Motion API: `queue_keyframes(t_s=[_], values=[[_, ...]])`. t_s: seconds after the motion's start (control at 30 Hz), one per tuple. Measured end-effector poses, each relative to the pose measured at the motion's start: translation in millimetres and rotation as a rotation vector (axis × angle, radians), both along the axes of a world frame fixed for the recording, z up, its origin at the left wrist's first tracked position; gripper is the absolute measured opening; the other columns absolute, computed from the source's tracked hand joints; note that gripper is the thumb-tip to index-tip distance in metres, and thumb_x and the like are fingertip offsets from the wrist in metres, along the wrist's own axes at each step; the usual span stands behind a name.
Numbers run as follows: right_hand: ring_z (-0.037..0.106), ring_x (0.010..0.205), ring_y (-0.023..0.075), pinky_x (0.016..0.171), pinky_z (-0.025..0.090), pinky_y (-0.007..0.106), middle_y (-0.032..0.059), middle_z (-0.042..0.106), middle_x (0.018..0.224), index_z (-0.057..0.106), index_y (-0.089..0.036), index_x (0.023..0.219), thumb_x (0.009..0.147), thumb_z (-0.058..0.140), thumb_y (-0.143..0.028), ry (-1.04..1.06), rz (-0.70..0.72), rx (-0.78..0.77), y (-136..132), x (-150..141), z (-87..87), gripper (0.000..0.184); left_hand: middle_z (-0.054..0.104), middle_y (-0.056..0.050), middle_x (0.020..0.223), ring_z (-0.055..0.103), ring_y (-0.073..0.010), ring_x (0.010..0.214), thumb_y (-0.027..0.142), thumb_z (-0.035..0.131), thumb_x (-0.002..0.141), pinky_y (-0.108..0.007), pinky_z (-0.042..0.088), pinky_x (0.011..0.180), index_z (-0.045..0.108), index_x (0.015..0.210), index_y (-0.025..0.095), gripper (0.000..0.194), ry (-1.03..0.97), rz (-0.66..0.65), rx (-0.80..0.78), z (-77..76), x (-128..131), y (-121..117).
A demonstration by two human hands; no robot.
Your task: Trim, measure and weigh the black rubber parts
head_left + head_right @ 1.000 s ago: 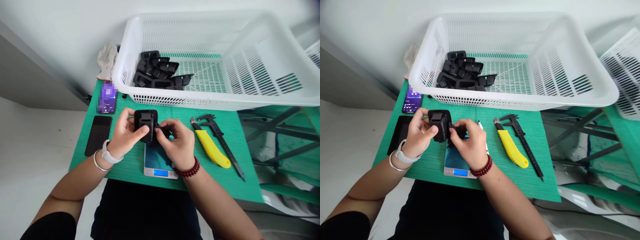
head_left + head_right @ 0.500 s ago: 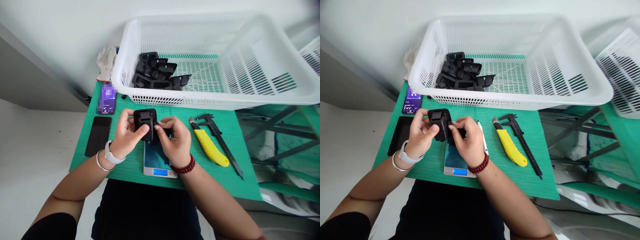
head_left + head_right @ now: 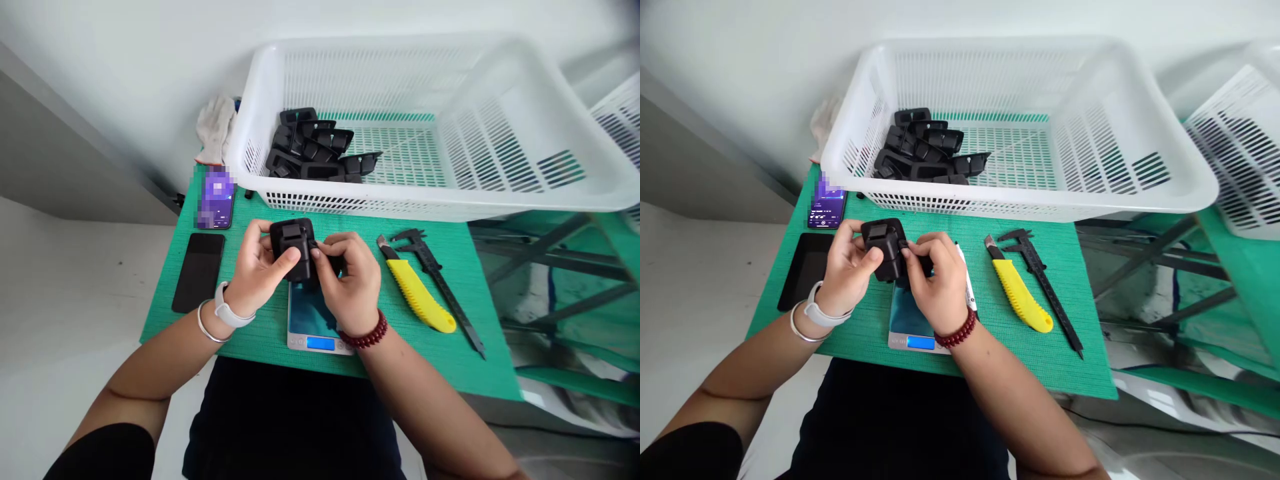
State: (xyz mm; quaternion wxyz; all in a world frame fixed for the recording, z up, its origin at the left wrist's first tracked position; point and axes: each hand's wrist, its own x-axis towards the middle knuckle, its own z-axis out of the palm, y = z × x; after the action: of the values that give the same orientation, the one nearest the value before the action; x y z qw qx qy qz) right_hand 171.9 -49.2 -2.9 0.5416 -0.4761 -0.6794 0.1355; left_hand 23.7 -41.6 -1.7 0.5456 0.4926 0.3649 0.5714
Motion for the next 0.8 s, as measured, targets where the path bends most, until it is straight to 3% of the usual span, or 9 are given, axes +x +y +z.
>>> queue_keyframes(t_s=[0.13,0.3,0.47,0.67,0.8], values=[[0.060,0.078,0.0153,0.067,0.049,0.032,0.0007,0.059,0.082,0.048,-0.022,0.078,0.086,0.060,-0.015,0.040,-0.050,0.027,1.1,1.0,0.4,0.017,0.067,0.003,0.078,0.064,-0.0081,0.065,0.038,0.075,0.077,-0.016,0.051,0.057,0.048,0.094,0.022,0.036,0.010,-0.082,-0.054,1.0,1.4,-0.8],[0.059,0.078,0.0150,0.066,0.048,0.032,0.0011,0.058,0.082,0.048,-0.022,0.079,0.088,0.058,-0.013,-0.018,0.034,-0.012,-1.4,-3.1,-2.0,0.016,0.069,0.003,0.080,0.066,-0.0088,0.069,0.037,0.075,0.077,-0.017,0.052,0.061,0.050,0.098,0.023,0.035,-0.022,0.015,0.000,-1.7,-6.2,6.1],[0.059,0.078,0.0147,0.067,0.048,0.032,0.0007,0.057,0.081,0.046,-0.022,0.078,0.087,0.058,-0.014,0.018,-0.086,0.030,0.1,-4.3,0.0,0.017,0.069,0.003,0.079,0.066,-0.0094,0.069,0.037,0.075,0.077,-0.018,0.051,0.060,0.050,0.096,0.023,0.034,0.009,-0.059,-0.044,-2.0,-3.3,4.6],[0.058,0.077,0.0147,0.065,0.047,0.031,0.0007,0.056,0.081,0.046,-0.023,0.079,0.088,0.056,-0.014,0.007,-0.033,0.002,-1.7,-7.0,-0.3,0.017,0.069,0.002,0.081,0.067,-0.0109,0.070,0.040,0.075,0.077,-0.020,0.052,0.061,0.050,0.097,0.024,0.036,0.010,0.034,-0.003,1.6,-3.2,4.0],[0.058,0.078,0.0150,0.067,0.048,0.032,0.0007,0.056,0.080,0.045,-0.023,0.078,0.088,0.057,-0.013,0.028,-0.105,0.039,0.7,-6.5,1.2,0.018,0.069,0.003,0.078,0.065,-0.0095,0.067,0.038,0.075,0.076,-0.019,0.052,0.060,0.050,0.094,0.023,0.035,0.021,-0.036,-0.050,0.8,-0.9,3.1]])
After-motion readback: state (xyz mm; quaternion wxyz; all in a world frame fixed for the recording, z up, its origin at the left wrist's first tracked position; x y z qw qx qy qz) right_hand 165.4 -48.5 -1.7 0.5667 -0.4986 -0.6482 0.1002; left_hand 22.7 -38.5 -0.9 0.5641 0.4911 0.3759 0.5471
